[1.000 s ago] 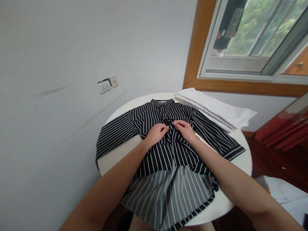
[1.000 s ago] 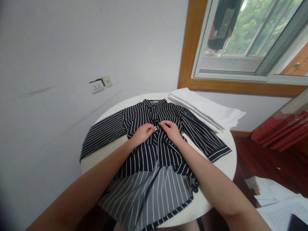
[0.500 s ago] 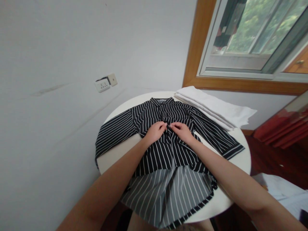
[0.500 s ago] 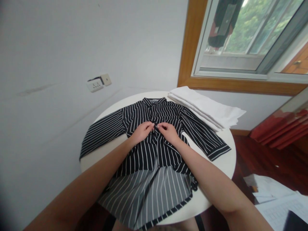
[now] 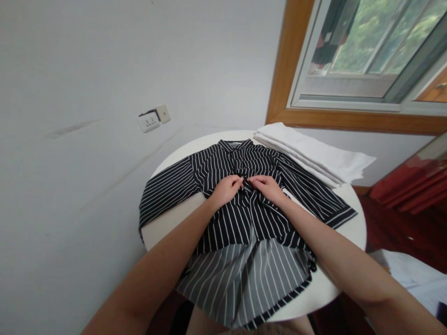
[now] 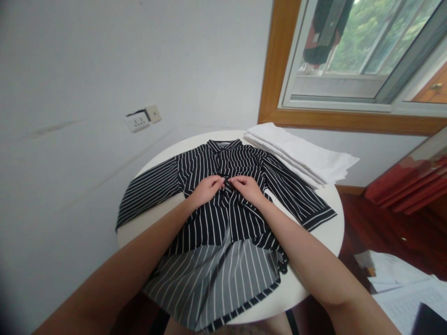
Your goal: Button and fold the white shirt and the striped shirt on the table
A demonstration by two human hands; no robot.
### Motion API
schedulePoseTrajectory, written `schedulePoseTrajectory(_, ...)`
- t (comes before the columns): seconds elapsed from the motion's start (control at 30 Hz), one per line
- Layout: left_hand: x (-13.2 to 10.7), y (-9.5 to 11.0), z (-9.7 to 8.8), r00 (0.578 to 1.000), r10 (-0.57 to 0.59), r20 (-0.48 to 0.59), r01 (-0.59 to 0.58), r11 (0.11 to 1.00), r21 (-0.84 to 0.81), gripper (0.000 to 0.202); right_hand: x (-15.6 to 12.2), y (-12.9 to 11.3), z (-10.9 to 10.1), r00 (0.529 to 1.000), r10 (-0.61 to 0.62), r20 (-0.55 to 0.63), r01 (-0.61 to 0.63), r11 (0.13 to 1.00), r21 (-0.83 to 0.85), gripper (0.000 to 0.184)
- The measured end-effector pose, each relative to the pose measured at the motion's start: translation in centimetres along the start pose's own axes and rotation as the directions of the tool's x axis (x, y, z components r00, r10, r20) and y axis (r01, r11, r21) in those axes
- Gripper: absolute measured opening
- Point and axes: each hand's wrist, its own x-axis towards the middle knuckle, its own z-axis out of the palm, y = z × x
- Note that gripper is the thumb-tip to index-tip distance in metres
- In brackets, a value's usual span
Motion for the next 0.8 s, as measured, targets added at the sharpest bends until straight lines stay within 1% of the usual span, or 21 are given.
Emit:
schedulePoseTrajectory(0.13, 0.0, -0.2, 0.0, 1.000, 0.026, 0.014, -0.026, 1.000, 0.007, 0.037, 0.2, 0.3, 0.0, 0.999, -0.013, 0.050, 0.012, 1.000, 0.012, 0.020)
schedulePoseTrajectory(0.23, 0.0, -0.4, 0.0, 0.999, 0.038, 0.033, -0.038, 0.999, -0.007, 0.037, 0.3, 0.4, 0.3, 1.000, -0.009, 0.028, 0.009, 1.000, 0.009, 0.018)
schedulePoseTrajectory(0.47, 0.1, -0.5, 0.1, 0.999, 0.016, 0.042, -0.016, 1.000, 0.009, 0.034, 0.4, 0.4, 0.7, 0.999, -0.043, 0.015, 0.043, 0.999, -0.008, 0.018)
schedulePoseTrajectory(0.6, 0.1, -0.6, 0.3, 0.999, -0.010, 0.036, 0.009, 1.000, 0.022, 0.035, 0.3, 0.7, 1.0, 0.997, -0.068, -0.019, 0.066, 0.994, -0.092, 0.014)
schedulePoseTrajectory(0.73, 0.1, -0.3, 0.3, 0.998, -0.060, 0.018, 0.060, 0.998, -0.001, 0.047, 0.1, 0.5, 1.3, 0.985, -0.156, -0.076, 0.136, 0.966, -0.221, 0.010)
schedulePoseTrajectory(0.8, 0.1, -0.2, 0.3, 0.998, -0.051, 0.023, 0.051, 0.999, 0.015, 0.047, 0.0, 0.2, 1.4, 0.977, -0.196, -0.078, 0.167, 0.945, -0.282, 0.009)
